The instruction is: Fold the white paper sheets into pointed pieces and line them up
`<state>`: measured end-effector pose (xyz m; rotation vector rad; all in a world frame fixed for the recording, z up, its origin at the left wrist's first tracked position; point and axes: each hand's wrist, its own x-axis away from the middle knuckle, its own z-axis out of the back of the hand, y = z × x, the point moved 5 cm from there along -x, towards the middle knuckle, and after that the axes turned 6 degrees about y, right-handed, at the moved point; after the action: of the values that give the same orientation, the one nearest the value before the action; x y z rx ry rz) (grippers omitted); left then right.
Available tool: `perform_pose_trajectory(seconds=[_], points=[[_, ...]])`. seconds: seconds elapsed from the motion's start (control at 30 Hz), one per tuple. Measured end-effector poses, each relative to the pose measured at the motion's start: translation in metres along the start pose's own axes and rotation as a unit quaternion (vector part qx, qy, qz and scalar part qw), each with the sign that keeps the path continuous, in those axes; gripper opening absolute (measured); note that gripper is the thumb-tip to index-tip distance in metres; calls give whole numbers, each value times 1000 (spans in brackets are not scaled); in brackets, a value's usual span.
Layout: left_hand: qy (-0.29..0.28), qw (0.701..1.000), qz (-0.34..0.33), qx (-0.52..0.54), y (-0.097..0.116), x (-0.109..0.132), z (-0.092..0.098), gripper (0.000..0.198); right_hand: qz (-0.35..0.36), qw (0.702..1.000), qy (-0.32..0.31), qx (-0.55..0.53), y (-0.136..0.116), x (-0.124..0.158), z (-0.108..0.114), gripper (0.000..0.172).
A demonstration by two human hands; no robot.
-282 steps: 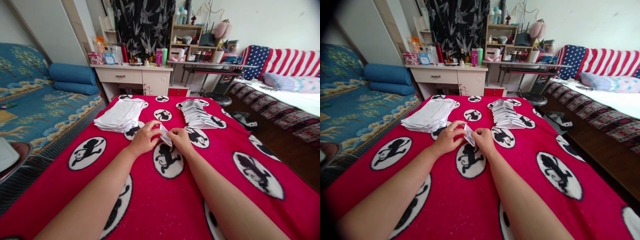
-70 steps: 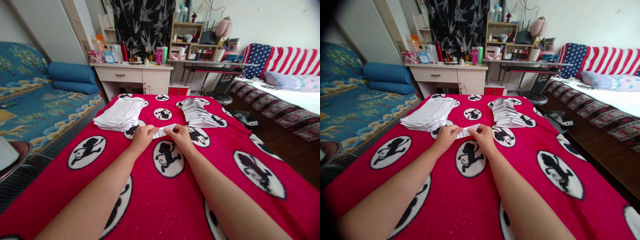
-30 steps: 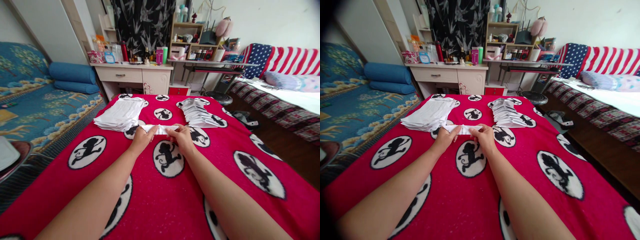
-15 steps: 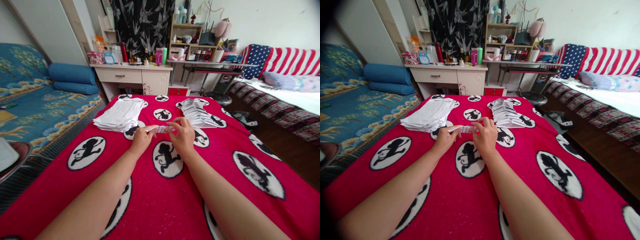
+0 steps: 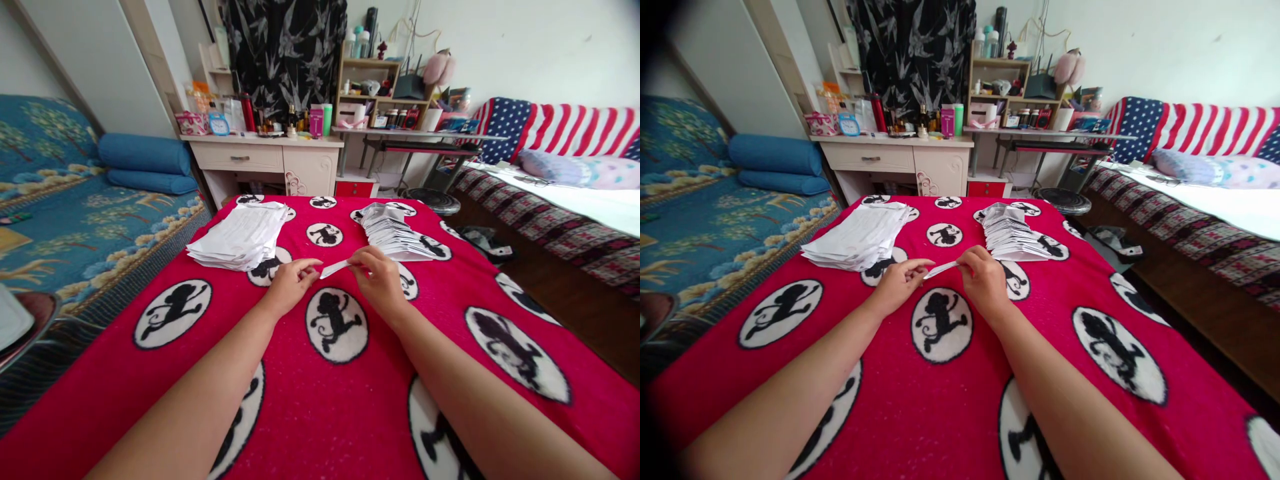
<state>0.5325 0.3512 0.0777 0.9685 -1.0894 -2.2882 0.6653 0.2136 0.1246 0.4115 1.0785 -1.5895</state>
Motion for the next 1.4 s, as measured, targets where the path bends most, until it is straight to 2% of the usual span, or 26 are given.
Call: perform_pose_trajectory(seconds=[0.13,0.2,0.27,0.4,0.67,0.93,1.2,1.33,1.4], points=[[8,999,-14,-32,-1,-1,-1,24,61,994,19,83,29,9,39,15],[6,999,-16,-36,-1,-1,-1,23,70,988,16,134,47,15,55,15],[4,999,-21,-42,-1,-1,-1,22,68,981,4,182,64,19,67,15],[1,998,-34,-56,1,0,0,21,50,961,28,270,86,21,81,15],[-5,996,-44,-72,5,-1,0,17,32,935,33,353,104,18,75,19],[-9,995,-53,-79,6,-1,-1,15,-35,923,-45,381,120,11,59,23],[-9,995,-61,-83,7,-1,-1,14,-61,923,-91,368,125,12,55,28],[5,994,-70,-78,8,-1,0,15,-62,922,-62,378,118,13,59,27],[58,991,-82,-86,11,-1,7,16,-59,932,-22,357,102,12,60,27]])
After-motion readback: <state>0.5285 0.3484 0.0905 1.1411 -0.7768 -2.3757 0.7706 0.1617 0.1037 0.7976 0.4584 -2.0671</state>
